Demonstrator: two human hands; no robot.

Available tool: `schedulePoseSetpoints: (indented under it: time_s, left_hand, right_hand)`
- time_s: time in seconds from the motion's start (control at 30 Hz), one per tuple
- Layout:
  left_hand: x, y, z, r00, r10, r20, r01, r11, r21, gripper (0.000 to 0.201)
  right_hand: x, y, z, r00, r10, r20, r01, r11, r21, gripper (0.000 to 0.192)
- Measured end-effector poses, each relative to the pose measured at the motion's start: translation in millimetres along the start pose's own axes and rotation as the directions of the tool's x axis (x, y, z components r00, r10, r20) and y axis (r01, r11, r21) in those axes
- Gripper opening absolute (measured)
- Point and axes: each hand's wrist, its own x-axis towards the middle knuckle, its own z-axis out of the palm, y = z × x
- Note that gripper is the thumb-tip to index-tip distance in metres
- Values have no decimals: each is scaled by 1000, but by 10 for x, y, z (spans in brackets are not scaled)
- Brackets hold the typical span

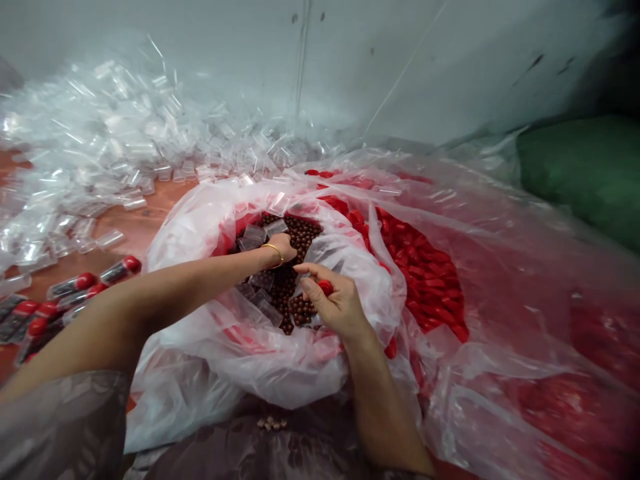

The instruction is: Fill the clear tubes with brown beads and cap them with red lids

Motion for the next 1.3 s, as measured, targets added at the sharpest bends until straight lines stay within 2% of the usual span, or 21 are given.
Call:
schedulePoseSetpoints:
  time_s: [0.1,0.2,0.27,0.33,0.37,0.4,0.47,0.53,0.63,0.73,0.87,0.93,1.13,1.3]
  left_hand:
    - [-28,101,-16,998,-70,8,70,970,-232,24]
    - [-74,170,-158,997,-66,30,72,893,-443,17]
    - [-139,195,-282,996,-72,58,92,730,-678,17]
    - [-242,209,-396,993,-61,99,116,470,-875,24]
    - [-306,215,-442,991,-50,121,131,354,-926,28]
    - [-375,221,-481,989,-39,144,149,275,-950,33]
    - [-517,229,-537,979,-10,204,203,166,-965,40]
    - [-643,227,-567,972,17,234,231,110,-967,46]
    - [-768,190,-568,986,39,160,155,113,-981,58]
    - [-821,130,-521,995,72,75,62,163,-985,74]
    - [-846,92,-467,974,215,66,1,290,-957,53]
    - [-856,100,-478,962,260,79,-9,320,-947,46]
    - [-882,149,-551,917,373,139,6,336,-942,49]
    - [-889,169,-552,930,352,103,-11,307,-952,50]
  right_hand:
    - [1,28,4,998,37,-43,-34,997,69,37]
    - [23,36,5,984,71,-165,-46,987,152,39]
    - [40,27,8,961,135,-241,-85,975,208,45]
    - [54,9,13,943,214,-256,-142,952,273,53]
    - [58,-3,17,935,241,-259,-160,941,299,55]
    - [61,-16,21,928,257,-270,-166,934,316,57]
    - [65,-43,29,907,265,-328,-152,930,333,58]
    - [68,-63,31,875,289,-388,-142,920,365,58]
    - [77,-54,27,846,339,-412,-146,890,432,50]
    - [83,-16,29,853,327,-407,-130,888,441,41]
    - [64,-11,58,882,291,-369,-127,904,409,35]
    - [48,-36,77,899,271,-345,-134,918,372,33]
    - [25,-62,101,967,102,-232,-69,987,147,31]
    - [43,-31,41,983,-91,-160,58,978,-199,33]
